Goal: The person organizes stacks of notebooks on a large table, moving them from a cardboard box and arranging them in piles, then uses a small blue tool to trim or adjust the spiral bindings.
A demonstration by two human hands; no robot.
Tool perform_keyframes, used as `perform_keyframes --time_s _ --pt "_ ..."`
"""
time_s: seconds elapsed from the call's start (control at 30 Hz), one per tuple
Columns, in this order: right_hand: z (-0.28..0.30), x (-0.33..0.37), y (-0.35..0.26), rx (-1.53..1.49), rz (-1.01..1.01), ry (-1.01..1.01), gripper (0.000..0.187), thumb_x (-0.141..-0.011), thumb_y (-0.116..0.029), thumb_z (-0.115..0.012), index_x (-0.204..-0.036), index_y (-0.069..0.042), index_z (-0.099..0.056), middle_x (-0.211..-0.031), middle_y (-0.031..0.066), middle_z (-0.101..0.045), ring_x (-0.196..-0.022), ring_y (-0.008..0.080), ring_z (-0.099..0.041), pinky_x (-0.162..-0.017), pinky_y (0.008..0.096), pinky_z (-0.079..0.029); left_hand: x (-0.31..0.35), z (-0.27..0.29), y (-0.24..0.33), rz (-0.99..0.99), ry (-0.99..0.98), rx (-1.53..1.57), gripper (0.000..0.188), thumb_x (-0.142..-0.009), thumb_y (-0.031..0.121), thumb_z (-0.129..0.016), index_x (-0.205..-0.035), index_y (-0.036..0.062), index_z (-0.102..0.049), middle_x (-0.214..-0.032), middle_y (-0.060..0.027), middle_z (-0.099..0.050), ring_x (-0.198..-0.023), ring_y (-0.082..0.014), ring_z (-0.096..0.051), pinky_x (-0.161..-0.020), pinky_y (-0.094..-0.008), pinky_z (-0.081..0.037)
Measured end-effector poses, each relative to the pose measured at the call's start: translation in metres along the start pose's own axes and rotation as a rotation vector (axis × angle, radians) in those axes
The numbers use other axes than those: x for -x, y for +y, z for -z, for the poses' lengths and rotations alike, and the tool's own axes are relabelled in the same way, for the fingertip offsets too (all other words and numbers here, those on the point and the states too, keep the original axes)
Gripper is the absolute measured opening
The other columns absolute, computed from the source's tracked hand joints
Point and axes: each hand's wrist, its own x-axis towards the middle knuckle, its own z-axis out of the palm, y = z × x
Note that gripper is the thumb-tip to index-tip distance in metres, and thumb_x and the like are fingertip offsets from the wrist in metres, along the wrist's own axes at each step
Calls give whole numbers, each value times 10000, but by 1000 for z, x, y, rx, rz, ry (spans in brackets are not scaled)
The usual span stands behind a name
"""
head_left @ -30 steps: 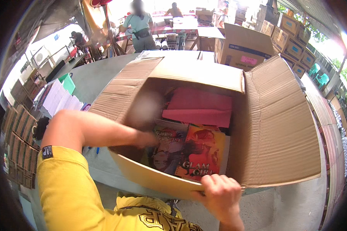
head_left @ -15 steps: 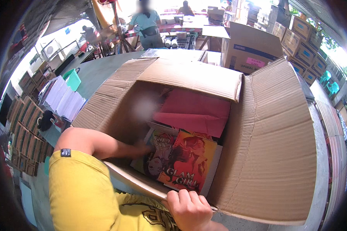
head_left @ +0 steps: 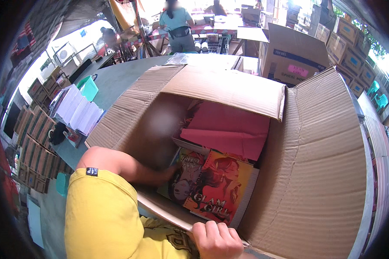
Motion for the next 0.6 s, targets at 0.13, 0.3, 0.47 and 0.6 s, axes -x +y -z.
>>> perform_keyframes --time_s 0.13,0.3,0.47,0.6 --pt "-1 0 0 -13 -17 21 125 -722 -169 -525 -661 -155 -417 -623 4 -394 -584 144 -452 -522 271 -360 0 -3 1 20 -36 53 683 -650 413 -749 -1140 -15 -543 -1116 -153 -578 -1013 -260 -558 -872 -380 -441" --pt "-1 0 0 -33 -27 27 121 -717 -172 -528 -657 -154 -424 -620 6 -404 -584 146 -462 -520 276 -363 4 -2 3 46 -74 95 693 -645 417 -755 -1144 -14 -541 -1117 -152 -577 -1012 -259 -557 -873 -380 -439" --pt "-3 2 -2 -48 -43 57 114 -708 -169 -531 -659 -155 -430 -618 5 -415 -581 145 -470 -520 275 -366 8 -3 2 69 -95 124 703 -639 421 -761 -1147 -12 -540 -1118 -150 -576 -1011 -258 -556 -874 -379 -438" --pt "-4 4 -2 -69 -43 101 107 -711 -166 -531 -669 -153 -433 -623 4 -421 -591 145 -477 -518 275 -369 13 -5 2 86 -99 143 711 -635 424 -765 -1150 -11 -539 -1119 -149 -576 -1011 -258 -556 -874 -378 -437"
